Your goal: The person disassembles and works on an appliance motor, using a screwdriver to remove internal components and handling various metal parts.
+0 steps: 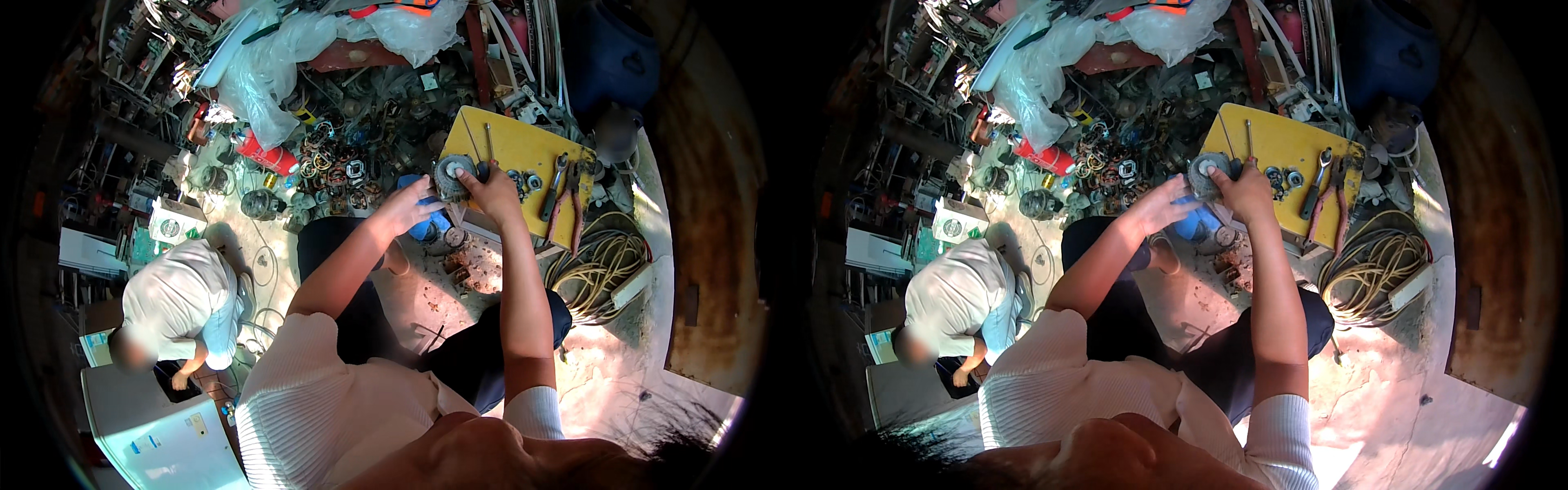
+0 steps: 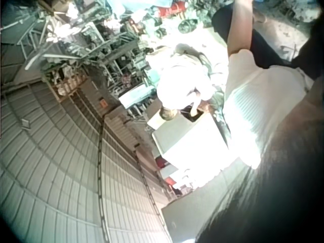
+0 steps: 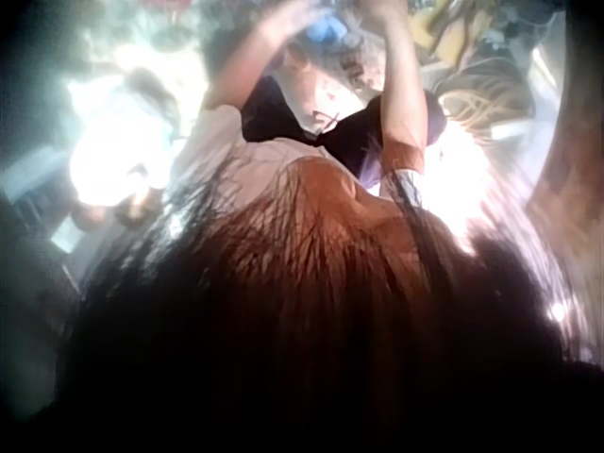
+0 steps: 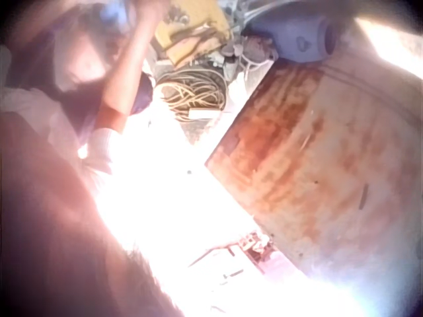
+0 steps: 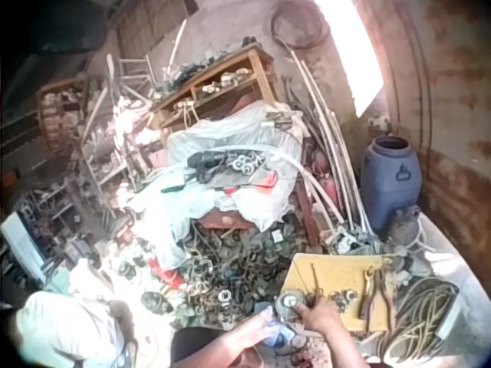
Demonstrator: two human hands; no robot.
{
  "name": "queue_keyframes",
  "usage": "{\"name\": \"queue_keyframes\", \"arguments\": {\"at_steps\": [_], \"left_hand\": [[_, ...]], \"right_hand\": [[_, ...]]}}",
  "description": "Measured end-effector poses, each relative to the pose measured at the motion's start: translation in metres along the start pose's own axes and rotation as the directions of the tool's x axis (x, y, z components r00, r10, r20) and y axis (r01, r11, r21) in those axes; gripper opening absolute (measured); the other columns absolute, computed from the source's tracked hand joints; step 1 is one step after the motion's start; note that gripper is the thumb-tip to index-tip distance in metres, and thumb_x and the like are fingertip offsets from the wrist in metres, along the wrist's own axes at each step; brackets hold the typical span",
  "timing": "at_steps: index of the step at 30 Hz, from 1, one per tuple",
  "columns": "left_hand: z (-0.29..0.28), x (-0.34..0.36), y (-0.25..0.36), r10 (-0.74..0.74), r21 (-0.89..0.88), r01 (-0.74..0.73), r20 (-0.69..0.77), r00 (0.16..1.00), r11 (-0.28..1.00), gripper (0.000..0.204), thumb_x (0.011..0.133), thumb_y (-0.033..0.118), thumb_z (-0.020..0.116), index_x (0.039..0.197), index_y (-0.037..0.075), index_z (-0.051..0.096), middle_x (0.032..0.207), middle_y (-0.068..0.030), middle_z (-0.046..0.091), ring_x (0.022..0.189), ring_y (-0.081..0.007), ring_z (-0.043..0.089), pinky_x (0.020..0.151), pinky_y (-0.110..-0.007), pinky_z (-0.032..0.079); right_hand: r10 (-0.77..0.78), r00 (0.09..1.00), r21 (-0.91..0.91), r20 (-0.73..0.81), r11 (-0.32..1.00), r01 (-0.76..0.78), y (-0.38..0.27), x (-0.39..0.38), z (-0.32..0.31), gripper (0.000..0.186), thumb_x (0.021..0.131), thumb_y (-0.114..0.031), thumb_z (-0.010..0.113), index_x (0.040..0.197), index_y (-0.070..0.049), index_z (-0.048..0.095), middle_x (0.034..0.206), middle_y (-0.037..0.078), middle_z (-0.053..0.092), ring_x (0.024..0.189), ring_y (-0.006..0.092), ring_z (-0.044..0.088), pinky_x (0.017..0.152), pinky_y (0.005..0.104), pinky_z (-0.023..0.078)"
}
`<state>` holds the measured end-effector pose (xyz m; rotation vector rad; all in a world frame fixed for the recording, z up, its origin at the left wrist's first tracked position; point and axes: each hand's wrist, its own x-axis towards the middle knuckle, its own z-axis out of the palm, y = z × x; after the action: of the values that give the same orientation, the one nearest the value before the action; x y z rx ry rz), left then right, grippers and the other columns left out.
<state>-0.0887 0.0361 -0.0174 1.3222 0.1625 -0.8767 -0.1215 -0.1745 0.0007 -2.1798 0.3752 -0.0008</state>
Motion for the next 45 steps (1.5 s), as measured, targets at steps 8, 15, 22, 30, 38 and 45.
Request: {"name": "queue_keyframes", "arguments": {"at_steps": [8,15,22,30,38,45], "left_hand": [[0.005,0.0,0.003,-0.009,0.009,0.009,-0.032,0.999,1.0,0.059,0.102,0.05,0.044,0.147,0.011,0.041,0.15,-0.0076,0.045,0.136,-0.0251,0.045,0.115,-0.046,0.022],[0.013,-0.006,0.002,0.113,-0.041,-0.115,-0.066,0.991,0.992,0.06,0.101,0.045,0.052,0.145,0.006,0.043,0.148,-0.0117,0.046,0.135,-0.0287,0.046,0.115,-0.046,0.027],[0.052,-0.044,0.042,0.465,0.243,-0.443,-0.041,0.884,0.863,0.064,0.101,0.037,0.055,0.151,0.002,0.034,0.146,-0.0146,0.048,0.131,-0.0269,0.049,0.11,-0.038,0.037],[0.07,-0.06,0.066,0.682,0.435,-0.576,-0.132,0.719,0.692,0.08,0.095,0.044,0.065,0.15,0.001,0.027,0.135,-0.0232,0.049,0.125,-0.0252,0.049,0.107,-0.037,0.036],[0.046,-0.056,0.055,0.164,-0.16,-0.132,0.207,0.965,0.978,0.084,0.087,0.08,0.041,0.146,0.02,0.044,0.142,-0.0114,0.052,0.137,-0.0277,0.04,0.113,-0.064,0.008],[0.021,-0.093,0.005,0.08,-0.343,-0.022,0.155,0.985,0.939,0.091,0.083,0.083,0.041,0.144,0.017,0.045,0.139,-0.0137,0.053,0.132,-0.0298,0.045,0.114,-0.064,0.006]], "right_hand": [[0.02,0.995,0.134,-0.094,0.991,-0.007,0.008,0.002,0.008,0.086,0.074,-0.058,0.075,0.122,0.011,0.058,0.102,0.03,0.068,0.1,0.0404,0.068,0.087,0.0436,0.053],[0.053,0.989,0.324,-0.14,0.946,-0.005,0.004,-0.004,0.002,0.069,0.071,-0.053,0.08,0.103,0.007,0.066,0.091,0.022,0.072,0.087,0.0341,0.071,0.08,0.0388,0.054],[0.084,0.994,0.874,0.064,0.477,-0.096,0.004,-0.004,-0.005,0.031,0.082,-0.031,0.082,0.086,-0.006,0.064,0.073,0.002,0.064,0.055,0.0099,0.056,0.051,0.0247,0.045],[-0.009,0.944,0.935,0.329,-0.14,-0.327,-0.01,-0.015,-0.011,0.032,0.089,-0.025,0.075,0.107,-0.007,0.056,0.083,0.0,0.054,0.06,0.0057,0.053,0.038,0.0141,0.039],[-0.108,0.875,0.88,0.471,-0.008,-0.474,-0.019,-0.035,-0.001,0.03,0.09,-0.031,0.074,0.102,-0.009,0.057,0.085,-0.002,0.053,0.061,0.0045,0.052,0.038,0.0132,0.038],[-0.082,0.86,0.813,0.504,0.38,-0.441,-0.022,-0.074,0.023,0.037,0.093,-0.04,0.067,0.107,-0.006,0.06,0.076,0.001,0.06,0.054,0.0053,0.051,0.042,0.0182,0.039]]}}
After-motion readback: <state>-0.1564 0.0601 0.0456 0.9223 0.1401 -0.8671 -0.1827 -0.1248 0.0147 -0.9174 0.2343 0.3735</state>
